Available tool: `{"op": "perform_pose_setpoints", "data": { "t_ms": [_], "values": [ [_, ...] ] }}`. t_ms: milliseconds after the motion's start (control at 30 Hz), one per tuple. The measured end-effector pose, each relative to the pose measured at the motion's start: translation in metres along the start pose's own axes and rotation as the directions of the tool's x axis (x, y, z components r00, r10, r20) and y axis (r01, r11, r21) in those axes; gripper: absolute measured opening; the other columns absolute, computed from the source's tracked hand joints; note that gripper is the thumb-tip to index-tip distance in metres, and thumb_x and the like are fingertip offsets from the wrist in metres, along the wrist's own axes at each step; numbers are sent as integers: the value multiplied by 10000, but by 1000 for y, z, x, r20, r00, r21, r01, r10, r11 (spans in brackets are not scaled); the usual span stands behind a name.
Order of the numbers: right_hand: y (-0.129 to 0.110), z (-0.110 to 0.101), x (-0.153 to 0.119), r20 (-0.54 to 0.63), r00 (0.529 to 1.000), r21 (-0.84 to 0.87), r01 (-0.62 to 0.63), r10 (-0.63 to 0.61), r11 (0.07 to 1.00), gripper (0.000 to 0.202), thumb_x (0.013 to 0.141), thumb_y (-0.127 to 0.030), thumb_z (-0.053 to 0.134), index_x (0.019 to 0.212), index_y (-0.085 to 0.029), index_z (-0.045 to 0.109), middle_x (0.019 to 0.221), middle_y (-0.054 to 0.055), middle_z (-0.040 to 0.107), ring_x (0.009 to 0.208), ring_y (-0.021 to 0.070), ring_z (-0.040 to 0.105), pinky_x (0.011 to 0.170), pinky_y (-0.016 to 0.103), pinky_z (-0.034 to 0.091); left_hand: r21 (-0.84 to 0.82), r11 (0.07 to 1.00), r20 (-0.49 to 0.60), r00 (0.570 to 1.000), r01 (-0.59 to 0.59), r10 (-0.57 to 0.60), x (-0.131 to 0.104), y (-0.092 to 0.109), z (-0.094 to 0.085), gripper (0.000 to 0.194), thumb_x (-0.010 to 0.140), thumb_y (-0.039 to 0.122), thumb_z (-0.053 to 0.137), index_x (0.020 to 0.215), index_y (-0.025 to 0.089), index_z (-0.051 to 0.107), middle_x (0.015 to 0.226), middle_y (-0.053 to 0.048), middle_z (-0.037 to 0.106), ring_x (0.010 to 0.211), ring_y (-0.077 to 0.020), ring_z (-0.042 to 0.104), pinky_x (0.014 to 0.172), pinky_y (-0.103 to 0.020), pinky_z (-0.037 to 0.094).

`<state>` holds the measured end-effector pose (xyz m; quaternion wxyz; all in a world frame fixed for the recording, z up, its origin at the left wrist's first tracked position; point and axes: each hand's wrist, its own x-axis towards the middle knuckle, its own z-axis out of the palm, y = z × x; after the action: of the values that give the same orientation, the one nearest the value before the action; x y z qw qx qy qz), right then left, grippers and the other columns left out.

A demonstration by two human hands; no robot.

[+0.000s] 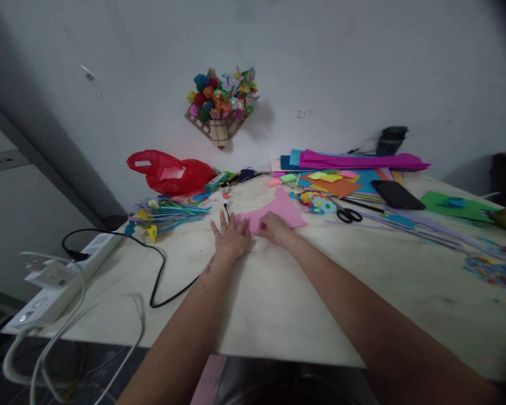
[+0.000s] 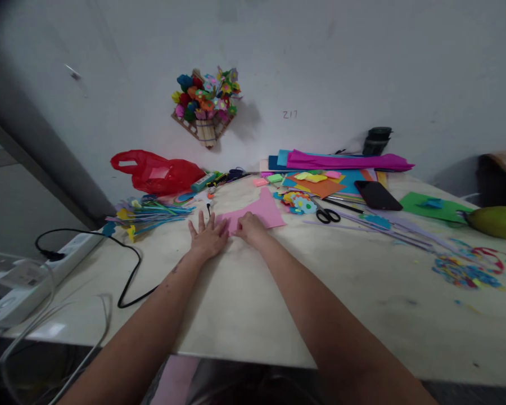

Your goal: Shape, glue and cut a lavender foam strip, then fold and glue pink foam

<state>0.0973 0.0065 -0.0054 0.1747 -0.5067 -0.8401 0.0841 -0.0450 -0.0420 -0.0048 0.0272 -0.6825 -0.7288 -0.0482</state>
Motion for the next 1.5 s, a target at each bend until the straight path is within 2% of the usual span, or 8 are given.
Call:
{"op": "perform_pose_setpoints", "data": {
  "t_ms": [133,400,567,700,833,1067,1233,1500],
  "values": [
    [12,-9,-5,18,999,12,37,-37,999,205,738,-325,655,778,-127,692,790,67,640,742,142,566,645,211,384,1,1000,2,1000,7,-7,0,-1,-1,526,841,506,244,1349,386,304,1492,28,109,1318,-292,-181,1002,-587,-129],
    [23,-17,-12,2,1000,7,-16,16,1000,202,750,-320,640,713,-124,672,836,80,641,759,143,561,650,209,384,21,999,-47,998,48,-47,1,-4,-4,545,842,496,237,1353,333,331,1494,-1,105,1310,-304,-200,1007,-585,-123],
    [13,-13,-11,25,999,-32,-39,40,999,205,756,-326,629,705,-135,684,826,76,641,728,142,560,629,214,378,78,997,-209,978,28,-11,-5,-3,-7,529,820,374,360,1346,313,354,1496,11,94,1329,-289,-174,1024,-568,-128],
    [3,-8,-11,15,1000,-56,-5,5,998,222,774,-332,601,738,-134,696,812,83,644,721,149,562,625,222,380,109,993,-334,939,-53,87,-9,4,-7,525,844,406,310,1349,270,359,1491,-12,131,1345,-259,-141,1037,-534,-145],
    [-1,-9,-12,5,1000,-63,-14,14,998,246,788,-340,582,767,-125,700,815,89,644,718,151,563,611,226,377,100,985,-281,946,-139,162,-8,11,-2,540,849,461,281,1339,257,378,1479,-27,185,1353,-257,-106,1044,-535,-127],
    [7,-22,-14,51,996,-70,-75,79,995,252,744,-393,628,752,-153,704,832,81,651,727,158,581,603,225,372,71,992,-184,976,-104,116,-4,12,0,508,856,481,241,1318,335,394,1475,14,203,1354,-250,-99,1042,-550,-98],
    [19,-27,-16,47,997,-110,-53,59,992,245,745,-409,624,752,-174,694,909,78,642,793,168,583,608,221,368,58,994,-155,983,-93,101,-4,13,0,508,857,490,224,1321,357,382,1473,29,206,1352,-256,-103,1038,-553,-107],
    [37,-32,-17,126,992,54,-2,-4,999,332,863,-364,458,734,-150,677,846,66,658,728,131,577,613,194,371,57,992,-177,977,-112,121,-3,11,2,519,854,514,224,1322,356,381,1472,2,213,1350,-273,-101,1028,-568,-103]
  ]
}}
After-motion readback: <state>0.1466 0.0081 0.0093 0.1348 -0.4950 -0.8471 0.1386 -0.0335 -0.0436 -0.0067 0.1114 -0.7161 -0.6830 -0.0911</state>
